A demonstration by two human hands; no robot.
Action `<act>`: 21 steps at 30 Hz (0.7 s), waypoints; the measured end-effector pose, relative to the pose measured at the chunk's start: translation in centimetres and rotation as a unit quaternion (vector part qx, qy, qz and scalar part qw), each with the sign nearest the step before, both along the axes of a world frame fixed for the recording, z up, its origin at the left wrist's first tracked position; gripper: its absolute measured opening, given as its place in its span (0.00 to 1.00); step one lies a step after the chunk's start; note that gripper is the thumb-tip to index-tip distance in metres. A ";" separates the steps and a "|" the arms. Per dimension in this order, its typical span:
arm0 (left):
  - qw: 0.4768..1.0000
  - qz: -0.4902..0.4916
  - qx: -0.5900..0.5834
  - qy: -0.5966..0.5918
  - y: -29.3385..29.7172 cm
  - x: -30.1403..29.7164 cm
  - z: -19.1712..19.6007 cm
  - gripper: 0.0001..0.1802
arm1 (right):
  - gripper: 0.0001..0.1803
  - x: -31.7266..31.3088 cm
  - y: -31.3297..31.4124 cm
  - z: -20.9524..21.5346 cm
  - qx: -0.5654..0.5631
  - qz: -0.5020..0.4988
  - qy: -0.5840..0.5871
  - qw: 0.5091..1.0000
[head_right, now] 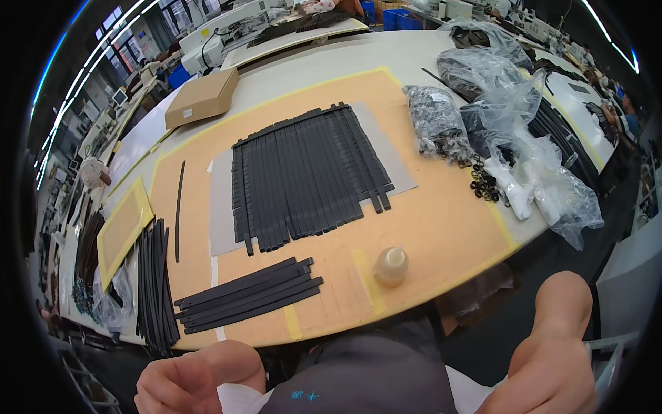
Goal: The person applies a liquid from a squeeze bottle onto the ends of black plastic strips and places them onto a gray sheet. The person handles the strips one by one, applying the liquid and arranging them in a grid pattern on the sheet.
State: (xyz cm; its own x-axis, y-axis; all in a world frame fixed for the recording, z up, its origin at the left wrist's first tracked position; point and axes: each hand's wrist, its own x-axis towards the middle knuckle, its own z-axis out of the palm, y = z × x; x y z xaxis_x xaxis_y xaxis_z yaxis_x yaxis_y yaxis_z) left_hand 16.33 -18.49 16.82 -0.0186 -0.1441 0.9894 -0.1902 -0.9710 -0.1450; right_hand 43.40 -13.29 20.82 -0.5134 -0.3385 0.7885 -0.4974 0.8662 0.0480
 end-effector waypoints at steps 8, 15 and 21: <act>0.999 0.023 0.025 -0.012 -0.2 -0.5 0.1 0.11 | 0.14 -0.2 -0.6 -0.6 -0.036 0.004 -0.021 0.999; 0.999 -0.054 -0.002 0.008 -0.3 -1.1 0.3 0.09 | 0.03 -2.6 -0.9 1.2 -0.104 0.003 -0.055 0.993; 0.937 -0.270 -0.194 0.104 -0.2 -1.8 -1.4 0.14 | 0.14 -1.7 0.7 -0.7 -0.073 0.027 -0.052 0.996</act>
State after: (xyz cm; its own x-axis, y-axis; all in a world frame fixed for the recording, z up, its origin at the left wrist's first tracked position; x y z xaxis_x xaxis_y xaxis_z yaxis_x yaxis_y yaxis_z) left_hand 14.51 -18.67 15.41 0.2131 0.2026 0.9558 -0.6545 -0.6968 0.2936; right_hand 41.66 -12.57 20.12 -0.5789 -0.2546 0.7746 -0.5399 0.8316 -0.1302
